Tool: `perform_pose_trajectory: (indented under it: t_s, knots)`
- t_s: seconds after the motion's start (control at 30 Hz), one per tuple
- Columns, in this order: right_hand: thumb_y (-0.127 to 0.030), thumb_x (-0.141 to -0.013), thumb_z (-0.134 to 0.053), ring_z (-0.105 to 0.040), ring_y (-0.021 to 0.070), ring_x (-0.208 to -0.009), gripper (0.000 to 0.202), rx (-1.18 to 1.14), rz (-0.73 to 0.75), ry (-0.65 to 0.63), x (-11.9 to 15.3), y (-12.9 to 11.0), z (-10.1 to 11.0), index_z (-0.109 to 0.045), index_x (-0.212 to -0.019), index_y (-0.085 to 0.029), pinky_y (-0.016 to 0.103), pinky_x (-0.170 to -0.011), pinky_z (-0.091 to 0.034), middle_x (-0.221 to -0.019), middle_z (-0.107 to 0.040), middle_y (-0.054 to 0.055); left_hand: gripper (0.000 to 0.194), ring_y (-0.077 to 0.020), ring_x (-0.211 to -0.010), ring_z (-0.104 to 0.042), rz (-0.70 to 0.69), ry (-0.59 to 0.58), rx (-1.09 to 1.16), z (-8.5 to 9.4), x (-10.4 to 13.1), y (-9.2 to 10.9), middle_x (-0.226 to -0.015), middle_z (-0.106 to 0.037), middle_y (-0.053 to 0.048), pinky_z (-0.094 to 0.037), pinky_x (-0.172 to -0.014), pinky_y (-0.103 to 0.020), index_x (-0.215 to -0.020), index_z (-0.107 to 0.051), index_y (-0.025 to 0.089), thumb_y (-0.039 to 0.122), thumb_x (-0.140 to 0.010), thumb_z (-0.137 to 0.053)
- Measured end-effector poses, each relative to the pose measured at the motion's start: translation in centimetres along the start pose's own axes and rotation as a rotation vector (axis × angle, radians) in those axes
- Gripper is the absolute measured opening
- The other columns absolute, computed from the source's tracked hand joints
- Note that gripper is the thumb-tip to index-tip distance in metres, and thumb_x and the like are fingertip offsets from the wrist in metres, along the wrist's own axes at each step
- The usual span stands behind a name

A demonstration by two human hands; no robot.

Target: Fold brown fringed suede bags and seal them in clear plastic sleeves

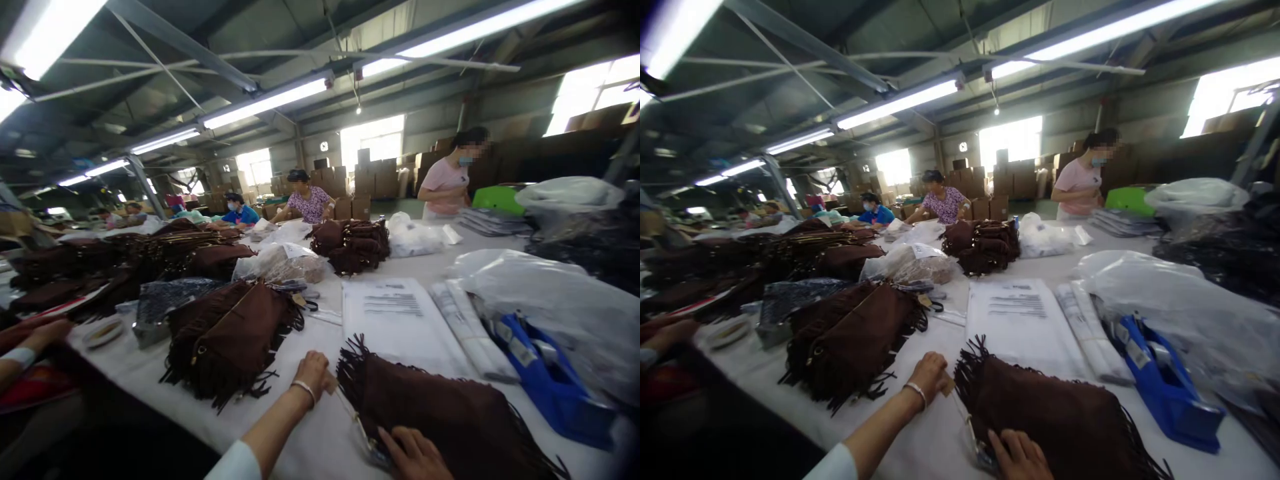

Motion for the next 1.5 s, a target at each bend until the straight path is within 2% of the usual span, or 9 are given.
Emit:
perform_pose_trajectory:
  t_s: [0.13, 0.33, 0.57, 0.77, 0.97, 1.1, 1.3, 1.4, 1.5]
  knots:
    - [-0.005, -0.072, -0.064, -0.056, 0.0238, -0.088, 0.05, -0.093, -0.118, -0.165, -1.9, -0.2, 2.9, -0.057, -0.118, -0.025, 0.036, -0.08, -0.047, -0.1, -0.062, 0.006, 0.008, -0.0234, -0.106, -0.052, -0.116, 0.056, -0.054, 0.0, 1.3, -0.7, -0.111, -0.058, -0.009, -0.043, -0.091, -0.042, -0.087, -0.061, 0.014, 0.017, -0.08, -0.062]
    - [-0.019, -0.078, -0.069, -0.053, 0.0238, -0.088, 0.037, -0.15, -0.084, -0.352, -3.8, -0.3, 4.6, -0.061, -0.114, -0.02, 0.036, -0.08, -0.045, -0.095, -0.061, 0.007, 0.035, -0.026, -0.103, -0.053, -0.32, 0.118, -0.155, 0.5, 1.6, -0.8, -0.112, -0.056, -0.012, -0.046, -0.085, -0.041, -0.114, -0.056, 0.018, 0.014, -0.08, -0.059]
    - [-0.024, -0.08, -0.068, -0.051, 0.0219, -0.092, 0.041, -0.279, -0.085, -0.378, -2.9, 0.0, 5.9, -0.057, -0.119, -0.023, 0.034, -0.082, -0.043, -0.101, -0.059, 0.006, 0.029, -0.0224, -0.1, -0.055, -0.638, 0.092, -0.347, 0.6, 1.8, 0.8, -0.103, -0.061, -0.01, -0.047, -0.084, -0.035, -0.109, -0.059, 0.018, 0.006, -0.084, -0.05]
    - [-0.024, -0.084, -0.063, -0.05, 0.0229, -0.096, 0.037, -0.374, -0.152, -0.405, -2.8, 0.3, 6.4, -0.056, -0.12, -0.022, 0.037, -0.086, -0.042, -0.104, -0.058, 0.007, 0.028, -0.0229, -0.089, -0.059, -0.748, 0.114, -0.415, -0.1, 1.7, 1.0, -0.1, -0.064, -0.015, -0.05, -0.077, -0.035, -0.107, -0.06, 0.009, 0.004, -0.086, -0.041]
    - [-0.031, -0.076, -0.073, -0.052, 0.022, -0.101, 0.052, -0.637, -0.267, -0.417, -3.1, 1.4, 7.3, -0.054, -0.124, -0.025, 0.036, -0.092, -0.044, -0.11, -0.058, 0.006, 0.037, -0.0255, -0.1, -0.059, -0.746, 0.195, -0.432, 3.9, 4.2, 0.6, -0.108, -0.065, -0.015, -0.051, -0.085, -0.042, -0.11, -0.062, 0.013, 0.003, -0.088, -0.034]
    - [-0.034, -0.083, -0.064, -0.048, 0.0208, -0.114, 0.048, -0.857, -0.4, -0.237, -4.5, 2.1, 8.1, -0.049, -0.128, -0.025, 0.036, -0.101, -0.04, -0.123, -0.054, 0.007, 0.041, -0.0221, -0.113, -0.055, -0.832, 0.294, -0.304, 6.2, 5.7, 4.5, -0.123, -0.06, -0.008, -0.048, -0.095, -0.039, -0.128, -0.05, 0.022, 0.009, -0.092, -0.037]
    - [-0.029, -0.09, -0.054, -0.039, 0.0221, -0.126, 0.048, -0.79, -0.547, -0.036, -5.2, 4.5, 8.4, -0.039, -0.136, -0.026, 0.042, -0.107, -0.036, -0.136, -0.044, 0.008, 0.041, -0.0225, -0.129, -0.04, -1.101, 0.235, -0.09, 2.4, 1.5, 12.3, -0.136, -0.049, -0.009, -0.043, -0.102, -0.039, -0.133, -0.042, 0.018, 0.012, -0.093, -0.041]
    - [-0.028, -0.091, -0.049, -0.035, 0.0233, -0.13, 0.047, -0.621, -0.51, -0.042, -4.7, 5.1, 9.2, -0.038, -0.137, -0.025, 0.045, -0.109, -0.032, -0.14, -0.04, 0.009, 0.046, -0.0212, -0.133, -0.034, -1.038, 0.202, -0.034, 0.6, -0.8, 12.4, -0.139, -0.045, -0.01, -0.038, -0.106, -0.041, -0.138, -0.035, 0.016, 0.008, -0.092, -0.036]
    - [-0.032, -0.09, -0.051, -0.023, 0.0243, -0.137, 0.055, -0.522, -0.296, -0.206, -4.8, 3.5, 9.3, -0.032, -0.141, -0.022, 0.046, -0.111, -0.026, -0.147, -0.031, 0.008, 0.047, -0.0198, -0.13, -0.039, -0.855, 0.218, 0.087, 0.6, -0.8, 9.6, -0.137, -0.048, -0.01, -0.038, -0.106, -0.042, -0.136, -0.038, 0.018, 0.006, -0.091, -0.032]
Point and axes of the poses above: each hand's wrist, its own x-axis away from the middle knuckle, its own z-axis out of the back of the hand, y = z × x, the point moved 5 cm from there along -x, towards the middle knuckle
